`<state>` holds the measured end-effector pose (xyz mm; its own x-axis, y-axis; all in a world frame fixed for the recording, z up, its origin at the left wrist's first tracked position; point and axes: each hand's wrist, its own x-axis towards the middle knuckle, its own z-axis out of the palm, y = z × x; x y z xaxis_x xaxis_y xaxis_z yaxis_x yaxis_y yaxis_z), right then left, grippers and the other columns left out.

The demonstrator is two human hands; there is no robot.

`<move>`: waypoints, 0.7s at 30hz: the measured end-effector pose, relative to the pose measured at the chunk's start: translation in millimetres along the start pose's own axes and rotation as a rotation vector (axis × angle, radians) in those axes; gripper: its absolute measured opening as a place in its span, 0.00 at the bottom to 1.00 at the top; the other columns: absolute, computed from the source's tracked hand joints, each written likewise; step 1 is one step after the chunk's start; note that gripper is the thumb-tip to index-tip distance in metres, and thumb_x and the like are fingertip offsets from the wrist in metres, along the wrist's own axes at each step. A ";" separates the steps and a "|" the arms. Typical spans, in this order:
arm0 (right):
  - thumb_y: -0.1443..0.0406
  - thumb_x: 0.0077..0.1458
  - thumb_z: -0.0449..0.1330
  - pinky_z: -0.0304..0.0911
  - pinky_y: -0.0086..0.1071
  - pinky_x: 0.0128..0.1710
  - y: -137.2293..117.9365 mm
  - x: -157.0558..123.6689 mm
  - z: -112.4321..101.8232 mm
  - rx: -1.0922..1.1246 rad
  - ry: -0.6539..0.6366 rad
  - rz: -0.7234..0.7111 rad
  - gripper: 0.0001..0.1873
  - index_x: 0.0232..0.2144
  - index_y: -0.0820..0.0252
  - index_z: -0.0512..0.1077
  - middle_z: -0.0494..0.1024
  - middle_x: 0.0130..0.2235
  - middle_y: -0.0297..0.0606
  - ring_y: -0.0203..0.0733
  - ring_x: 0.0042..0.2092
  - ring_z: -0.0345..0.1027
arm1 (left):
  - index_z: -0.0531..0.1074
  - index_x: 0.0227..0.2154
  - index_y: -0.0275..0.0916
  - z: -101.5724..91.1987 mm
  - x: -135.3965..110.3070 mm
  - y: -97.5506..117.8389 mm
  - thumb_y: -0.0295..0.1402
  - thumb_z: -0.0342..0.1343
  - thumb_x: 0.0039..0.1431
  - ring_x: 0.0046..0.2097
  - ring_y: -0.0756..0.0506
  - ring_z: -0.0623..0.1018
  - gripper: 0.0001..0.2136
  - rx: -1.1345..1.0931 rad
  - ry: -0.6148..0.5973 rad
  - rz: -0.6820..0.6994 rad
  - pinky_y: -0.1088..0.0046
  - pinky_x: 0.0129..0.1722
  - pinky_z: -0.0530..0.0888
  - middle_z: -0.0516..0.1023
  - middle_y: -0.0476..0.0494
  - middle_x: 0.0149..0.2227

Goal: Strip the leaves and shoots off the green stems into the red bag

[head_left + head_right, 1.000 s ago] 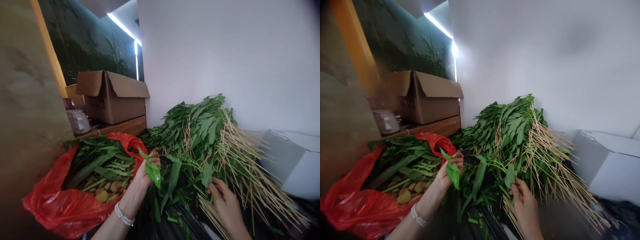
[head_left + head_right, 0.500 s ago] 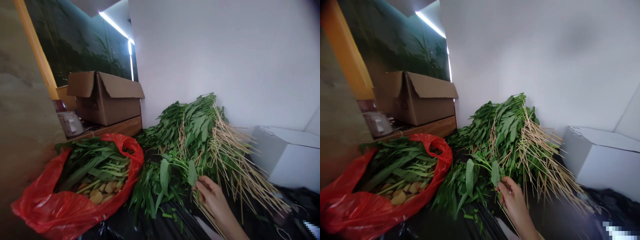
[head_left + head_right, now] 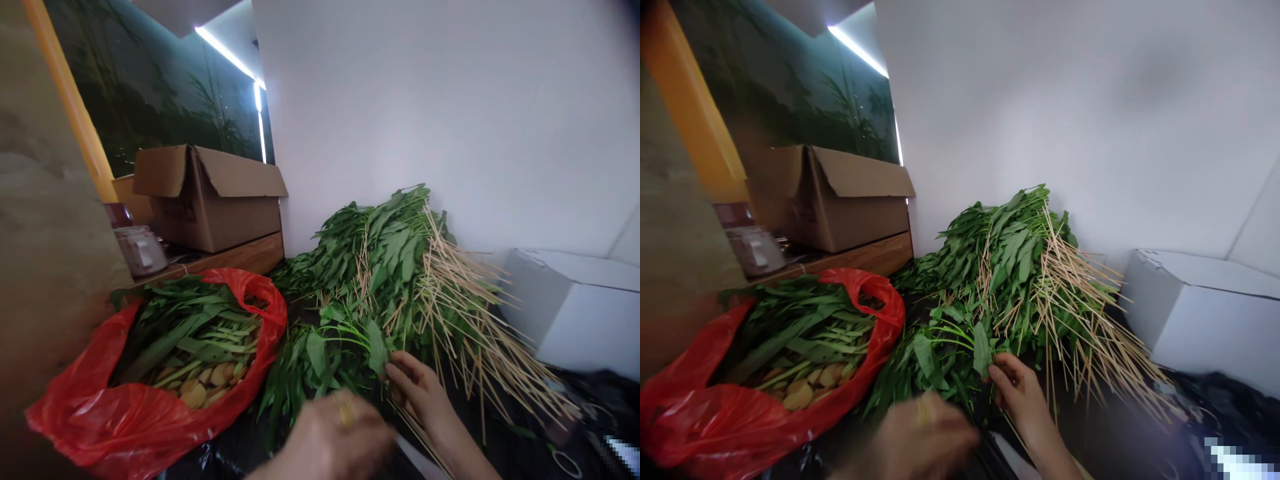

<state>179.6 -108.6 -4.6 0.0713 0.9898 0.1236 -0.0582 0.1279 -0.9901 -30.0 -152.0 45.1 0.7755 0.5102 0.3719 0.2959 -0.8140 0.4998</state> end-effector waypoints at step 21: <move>0.51 0.50 0.61 0.53 0.26 0.18 0.4 -1.2 2.0 -0.048 -0.027 -0.013 0.17 0.32 0.60 0.71 0.73 0.24 0.31 0.30 0.19 0.59 | 0.73 0.32 0.39 -34.4 55.1 -69.7 0.34 0.59 0.58 0.36 0.44 0.72 0.05 0.734 0.384 -0.128 0.69 0.35 0.67 0.76 0.46 0.29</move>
<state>177.6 -109.6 -5.0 0.0448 0.9895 0.1375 -0.0101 0.1381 -0.9904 -27.0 -57.6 57.7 0.5068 0.5618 0.6538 0.7594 -0.6499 -0.0302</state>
